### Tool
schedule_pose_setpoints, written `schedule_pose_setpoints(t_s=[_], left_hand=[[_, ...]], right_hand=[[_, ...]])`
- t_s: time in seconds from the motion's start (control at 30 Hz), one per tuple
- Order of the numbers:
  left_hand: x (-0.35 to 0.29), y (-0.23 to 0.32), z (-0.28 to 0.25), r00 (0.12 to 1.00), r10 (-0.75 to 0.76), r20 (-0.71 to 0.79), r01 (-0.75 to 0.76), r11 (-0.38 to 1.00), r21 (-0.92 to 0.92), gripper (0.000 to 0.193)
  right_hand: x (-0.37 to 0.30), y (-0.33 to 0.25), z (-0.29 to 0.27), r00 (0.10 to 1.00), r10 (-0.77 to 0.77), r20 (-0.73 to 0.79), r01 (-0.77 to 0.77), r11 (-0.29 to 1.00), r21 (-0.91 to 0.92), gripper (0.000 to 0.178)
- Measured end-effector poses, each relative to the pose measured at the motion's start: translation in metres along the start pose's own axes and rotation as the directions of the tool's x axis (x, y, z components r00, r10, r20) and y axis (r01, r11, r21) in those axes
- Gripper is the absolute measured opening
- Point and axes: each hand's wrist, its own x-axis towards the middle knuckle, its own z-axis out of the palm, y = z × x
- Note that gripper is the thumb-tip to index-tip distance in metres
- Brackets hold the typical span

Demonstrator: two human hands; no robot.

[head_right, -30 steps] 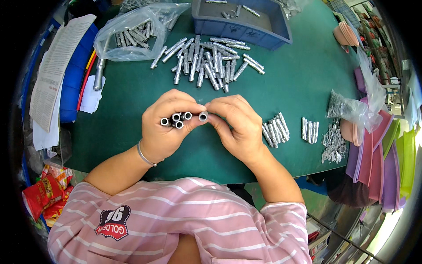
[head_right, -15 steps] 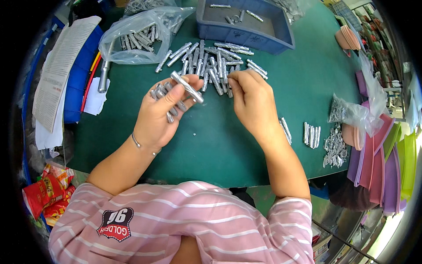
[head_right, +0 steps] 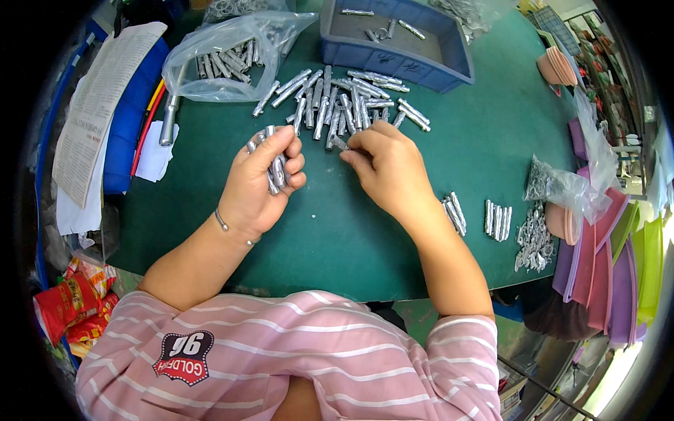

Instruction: The person sits at a green workbench and assembles small cylindrical metal parts by hand. They pick up hollow metal tubes and solid metal rods, insert the rods into the tubes, and place the finished assemblies into a blue plastic bin. The person also handles small metal rings and organizes the parts on the table throughout the process.

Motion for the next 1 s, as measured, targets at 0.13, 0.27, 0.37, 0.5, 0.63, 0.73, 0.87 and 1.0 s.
schedule_pose_setpoints(t_s=[0.13,0.27,0.37,0.5,0.63,0.73,0.87,1.0], left_hand=[[-0.005,-0.002,0.004,1.000,0.016,0.014,-0.017,0.995,0.102,0.012],[-0.008,-0.004,0.003,0.996,-0.033,0.080,0.017,0.983,0.183,0.015],[-0.008,-0.005,0.004,0.989,-0.107,0.101,0.081,0.969,0.235,0.018],[-0.009,-0.005,0.008,0.972,-0.207,0.109,0.177,0.956,0.236,0.024],[-0.009,-0.004,0.006,0.958,-0.218,0.188,0.180,0.964,0.198,0.022],[-0.009,-0.004,0.004,0.980,-0.073,0.185,0.025,0.968,0.249,0.020],[-0.012,-0.005,0.006,0.980,0.101,0.171,-0.159,0.915,0.371,0.020],[-0.011,-0.012,0.004,0.872,0.359,0.333,-0.486,0.714,0.504,0.019]], right_hand=[[-0.012,-0.014,-0.002,0.968,-0.153,-0.199,0.194,0.958,0.209,0.016],[-0.021,-0.018,0.000,0.931,-0.195,-0.309,0.272,0.935,0.228,0.022],[-0.025,-0.020,0.002,0.915,-0.190,-0.355,0.291,0.922,0.257,0.023],[-0.029,-0.017,0.004,0.893,-0.216,-0.394,0.328,0.913,0.242,0.025],[-0.027,-0.015,0.010,0.866,-0.296,-0.402,0.411,0.880,0.237,0.028],[-0.028,-0.013,0.014,0.878,-0.269,-0.395,0.404,0.859,0.314,0.029],[-0.030,-0.015,0.012,0.931,-0.151,-0.333,0.297,0.843,0.448,0.023],[-0.031,-0.013,0.013,0.939,-0.169,-0.299,0.287,0.865,0.411,0.020]])
